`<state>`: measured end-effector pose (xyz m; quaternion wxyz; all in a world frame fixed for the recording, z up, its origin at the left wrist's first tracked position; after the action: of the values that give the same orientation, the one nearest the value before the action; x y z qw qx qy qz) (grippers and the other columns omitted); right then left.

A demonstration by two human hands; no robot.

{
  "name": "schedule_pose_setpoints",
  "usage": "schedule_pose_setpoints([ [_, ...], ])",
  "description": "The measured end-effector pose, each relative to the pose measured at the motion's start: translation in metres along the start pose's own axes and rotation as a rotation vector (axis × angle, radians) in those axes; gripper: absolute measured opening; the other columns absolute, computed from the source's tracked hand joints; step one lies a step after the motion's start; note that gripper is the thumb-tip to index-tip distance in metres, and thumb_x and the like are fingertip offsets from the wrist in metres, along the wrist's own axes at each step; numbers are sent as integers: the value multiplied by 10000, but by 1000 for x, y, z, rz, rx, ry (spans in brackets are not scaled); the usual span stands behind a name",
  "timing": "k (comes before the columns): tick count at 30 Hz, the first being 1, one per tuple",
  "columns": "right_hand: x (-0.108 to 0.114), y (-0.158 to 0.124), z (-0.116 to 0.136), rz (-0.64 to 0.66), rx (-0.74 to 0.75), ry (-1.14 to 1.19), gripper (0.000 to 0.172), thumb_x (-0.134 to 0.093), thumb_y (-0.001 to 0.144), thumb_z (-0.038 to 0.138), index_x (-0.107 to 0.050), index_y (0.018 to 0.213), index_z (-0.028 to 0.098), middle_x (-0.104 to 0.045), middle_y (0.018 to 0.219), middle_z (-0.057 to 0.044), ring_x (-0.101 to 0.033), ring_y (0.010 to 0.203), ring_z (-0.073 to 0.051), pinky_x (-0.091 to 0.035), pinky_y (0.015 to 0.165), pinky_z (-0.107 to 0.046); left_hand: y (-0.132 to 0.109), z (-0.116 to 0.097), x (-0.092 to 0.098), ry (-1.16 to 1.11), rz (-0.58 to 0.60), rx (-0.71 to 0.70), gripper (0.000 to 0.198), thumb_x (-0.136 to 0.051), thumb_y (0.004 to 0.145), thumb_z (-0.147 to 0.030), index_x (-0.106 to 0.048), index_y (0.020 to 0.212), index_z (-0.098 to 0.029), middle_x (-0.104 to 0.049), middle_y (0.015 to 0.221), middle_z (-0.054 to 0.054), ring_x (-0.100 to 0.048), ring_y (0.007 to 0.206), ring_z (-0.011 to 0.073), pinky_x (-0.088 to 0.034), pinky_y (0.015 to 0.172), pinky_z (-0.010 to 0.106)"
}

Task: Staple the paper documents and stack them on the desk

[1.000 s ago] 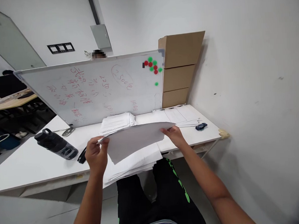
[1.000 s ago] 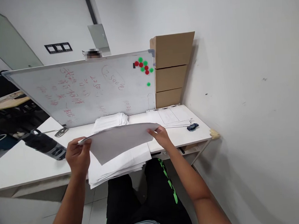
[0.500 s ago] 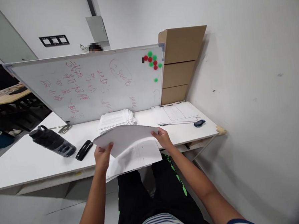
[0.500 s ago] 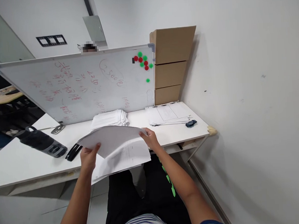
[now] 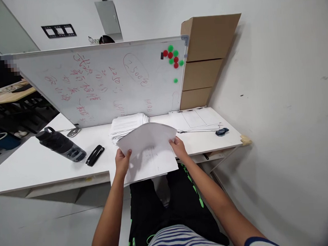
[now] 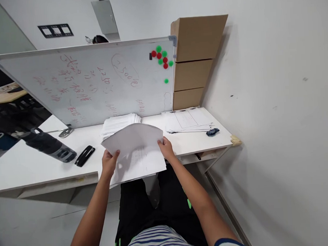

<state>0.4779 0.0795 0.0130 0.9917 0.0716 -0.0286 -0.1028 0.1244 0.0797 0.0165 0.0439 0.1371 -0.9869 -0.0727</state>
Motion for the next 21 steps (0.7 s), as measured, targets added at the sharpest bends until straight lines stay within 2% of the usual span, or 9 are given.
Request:
schedule_pose_setpoints([
  [3, 0, 1, 2, 10, 1, -13, 278, -579, 831, 469, -644, 963, 233, -693, 898, -28, -626, 888, -237, -501, 838, -381, 1, 2, 3, 54, 5, 21, 465, -737, 753, -468, -624, 1096, -174, -717, 1082, 104, -672, 992, 237, -526, 883, 380],
  [8, -1, -6, 3, 35, -32, -23, 313, -615, 812, 503, -670, 956, 231, -702, 826, -24, -626, 856, -242, -510, 786, -368, 0, 6, 8, 77, -59, 42, 461, -740, 737, -491, -637, 1044, -163, -723, 1020, 99, -674, 937, 231, -530, 836, 363],
  [10, 1, -10, 6, 57, -46, -26, 331, -625, 809, 510, -686, 962, 223, -713, 830, -23, -632, 847, -240, -514, 776, -364, -4, -1, 10, 61, -73, 42, 471, -747, 737, -484, -619, 1059, -165, -719, 1046, 103, -676, 959, 227, -532, 856, 360],
  [12, 5, -17, 13, 89, -51, -36, 341, -632, 811, 510, -704, 966, 215, -730, 863, -28, -640, 853, -243, -516, 777, -363, -12, -13, 14, 9, -70, 44, 550, -768, 733, -459, -574, 1166, -180, -704, 1117, 112, -676, 1008, 225, -537, 878, 357],
  [15, 17, -40, 24, 158, -57, -51, 349, -645, 824, 502, -735, 993, 210, -754, 932, -44, -659, 900, -262, -517, 803, -372, -39, -23, 25, -52, -27, 127, 767, -811, 710, -426, -456, 1363, -236, -669, 1218, 127, -680, 1045, 235, -557, 862, 353],
  [17, 31, -65, 22, 179, -109, -2, 365, -680, 815, 495, -747, 1031, 209, -766, 980, -53, -673, 948, -276, -518, 838, -377, -67, -16, 33, -22, 21, 239, 791, -815, 707, -436, -456, 1388, -258, -680, 1183, 125, -695, 993, 237, -570, 816, 348],
  [19, 47, -97, 7, 176, -245, 113, 388, -748, 765, 487, -760, 1022, 196, -779, 967, -66, -699, 915, -276, -535, 810, -363, -95, -4, 42, 38, 72, 310, 761, -802, 714, -464, -486, 1375, -257, -699, 1086, 104, -696, 936, 229, -569, 779, 343],
  [21, 63, -131, -18, 125, -428, 233, 408, -795, 732, 467, -761, 1033, 193, -787, 942, -73, -721, 833, -259, -550, 749, -341, -109, 4, 58, 111, 36, 281, 691, -778, 723, -501, -541, 1317, -240, -696, 1053, 95, -678, 936, 223, -555, 786, 338],
])
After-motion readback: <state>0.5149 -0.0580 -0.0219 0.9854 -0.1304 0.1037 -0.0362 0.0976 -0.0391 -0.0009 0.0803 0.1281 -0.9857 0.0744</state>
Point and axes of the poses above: each hand's wrist, its own y-axis towards the middle knuckle, its own x-axis out of the back of the hand, z = x × y, the point moved 10 cm from there along y, towards the middle knuckle
